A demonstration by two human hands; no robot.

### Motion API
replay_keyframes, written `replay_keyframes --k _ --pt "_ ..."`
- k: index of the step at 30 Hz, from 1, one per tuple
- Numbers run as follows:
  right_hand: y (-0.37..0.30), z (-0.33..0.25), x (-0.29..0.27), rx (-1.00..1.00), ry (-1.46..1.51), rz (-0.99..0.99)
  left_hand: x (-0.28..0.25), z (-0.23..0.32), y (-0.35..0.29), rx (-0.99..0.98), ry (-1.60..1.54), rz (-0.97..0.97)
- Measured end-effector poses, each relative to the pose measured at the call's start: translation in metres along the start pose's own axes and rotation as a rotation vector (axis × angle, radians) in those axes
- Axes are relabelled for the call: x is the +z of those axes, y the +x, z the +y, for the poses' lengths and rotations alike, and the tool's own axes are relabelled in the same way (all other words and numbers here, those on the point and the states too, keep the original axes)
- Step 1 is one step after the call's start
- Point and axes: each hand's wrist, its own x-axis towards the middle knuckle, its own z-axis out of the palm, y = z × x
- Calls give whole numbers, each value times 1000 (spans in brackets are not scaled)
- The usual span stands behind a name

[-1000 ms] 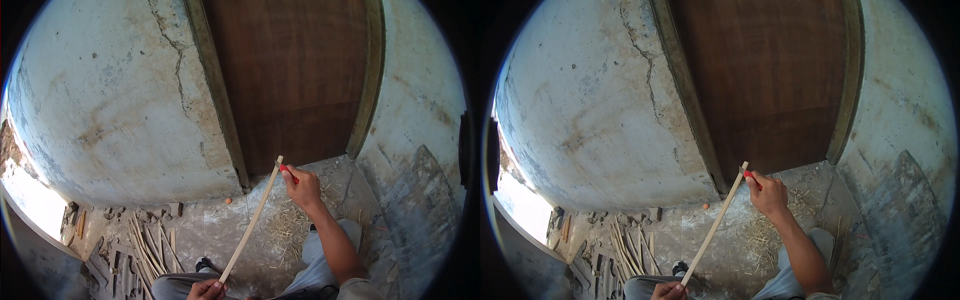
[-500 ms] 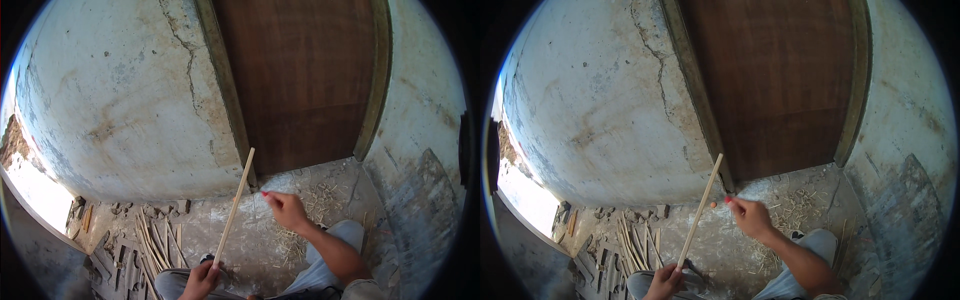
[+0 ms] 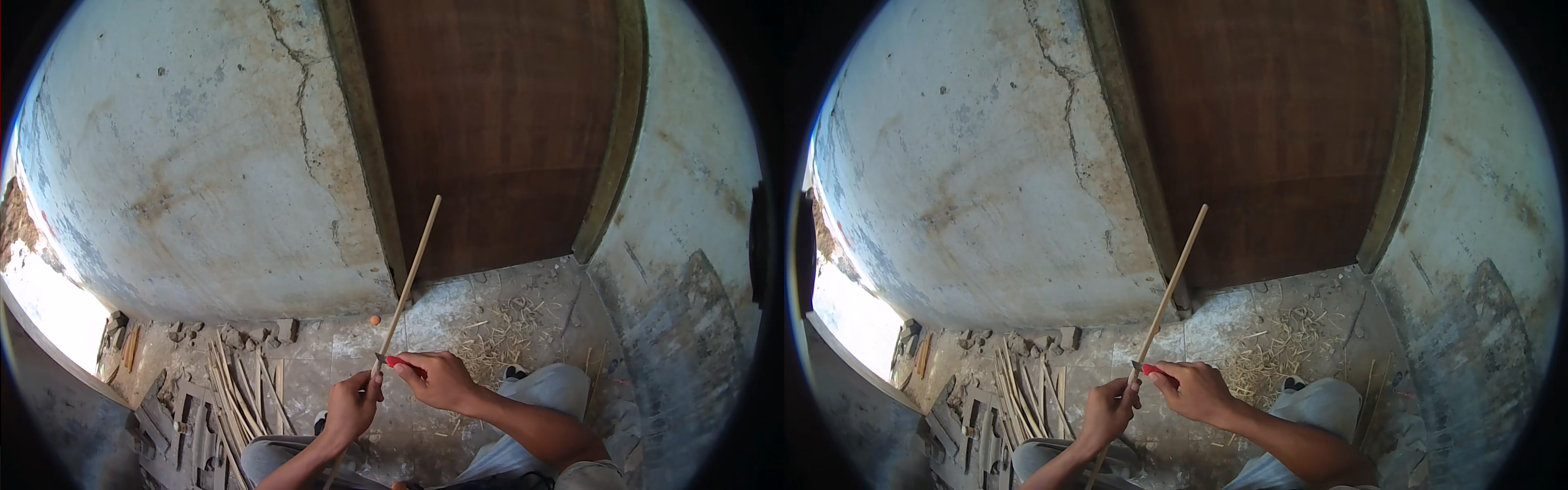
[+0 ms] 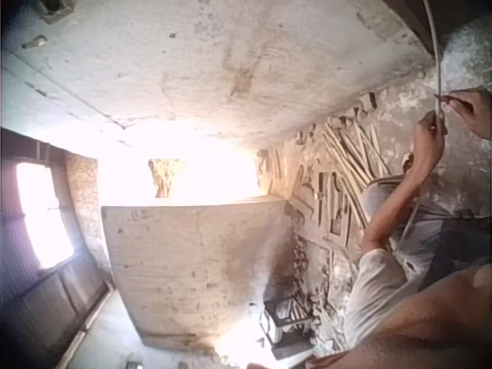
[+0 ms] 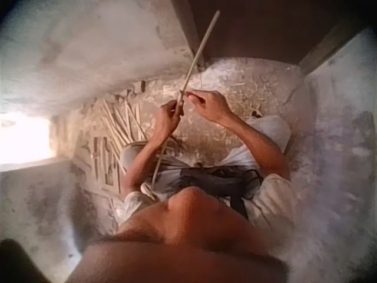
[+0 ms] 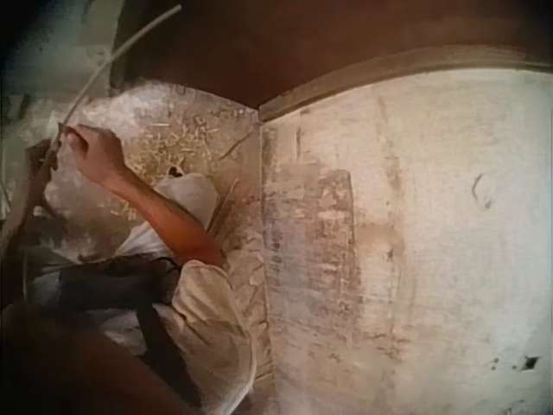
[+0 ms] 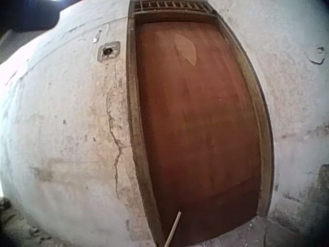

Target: The person shaves a thin wooden stick with a utility knife.

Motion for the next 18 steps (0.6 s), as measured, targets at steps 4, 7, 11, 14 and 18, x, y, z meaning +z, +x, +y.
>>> replay_keyframes --k 4,7,11,14,18 --pt "-3 9 9 -101 -12 82 3 1 -2 -53 -36 -40" --pt "-3 4 10 -142 -124 93 2 -2 -7 -56 -104 -22" --pt "-3 4 13 -189 -211 137 1 -5 -10 -15 -124 -18" --pt "-3 2 17 -215 -266 182 0 -6 -14 -40 -138 -13" --pt "-1 3 19 -215 -283 202 -3 -2 -19 -82 -123 -19"
